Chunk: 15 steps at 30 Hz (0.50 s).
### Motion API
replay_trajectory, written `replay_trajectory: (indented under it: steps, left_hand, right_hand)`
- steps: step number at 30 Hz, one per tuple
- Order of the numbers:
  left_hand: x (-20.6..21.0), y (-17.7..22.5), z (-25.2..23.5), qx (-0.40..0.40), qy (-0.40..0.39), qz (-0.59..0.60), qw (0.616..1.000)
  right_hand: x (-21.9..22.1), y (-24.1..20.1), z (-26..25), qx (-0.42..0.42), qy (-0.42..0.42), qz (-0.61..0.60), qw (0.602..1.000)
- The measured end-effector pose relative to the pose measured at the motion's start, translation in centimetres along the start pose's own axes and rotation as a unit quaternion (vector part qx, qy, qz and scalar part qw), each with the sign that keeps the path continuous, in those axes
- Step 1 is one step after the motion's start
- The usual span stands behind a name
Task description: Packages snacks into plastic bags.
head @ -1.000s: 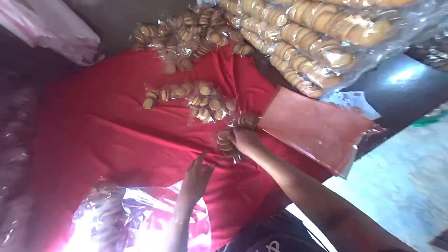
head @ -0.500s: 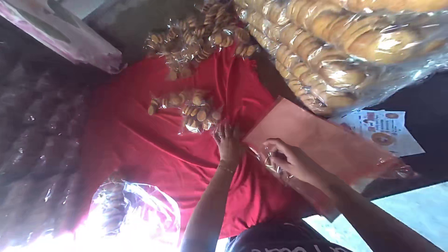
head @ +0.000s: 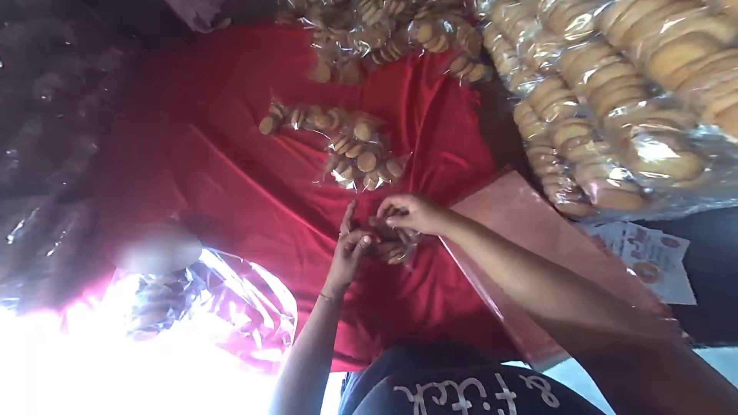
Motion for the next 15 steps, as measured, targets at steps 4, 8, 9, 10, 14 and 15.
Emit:
replay_trajectory:
  steps: [4, 8, 9, 10, 14, 15]
  left_hand:
    - [1.0, -1.3, 1.5, 0.040, 0.110, 0.011, 0.993]
    - [4.3, -1.0, 2.5, 0.017, 0.228, 0.032, 0.973]
    - [5.4, -0.7, 2.4, 0.014, 0.226, 0.050, 0.973]
    - [6.1, -0.3, 2.1, 0.011, 0.212, 0.067, 0.975]
    - [3.5, 3.1, -3.3, -0.022, 0.144, -0.054, 0.988]
    - [1.9, 3.9, -5.8, -0.040, 0.148, -0.133, 0.979]
  right_hand:
    - [3.0, 1.8, 2.6, -0.053, 0.014, -0.092, 0.994]
    - [8.0, 3.3, 6.8, -0.115, 0.184, -0.013, 0.976]
    - [9.5, 3.5, 7.3, -0.114, 0.224, -0.012, 0.968]
    - [10.5, 3.8, 7.5, -0.112, 0.272, -0.029, 0.955]
    - [9.3, 4.6, 8.4, -0.125, 0.351, 0.002, 0.928]
    - [8.8, 5.0, 8.9, -0.135, 0.337, 0.031, 0.931]
Point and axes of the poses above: each hand's wrist, its own z-axis away from the middle knuckle, its own x-axis out of the palm, y = z × x, the point moved 2 cm from there along -z, towards the middle knuckle, and after that the axes turned 5 degrees about z, right-handed, at the moved point
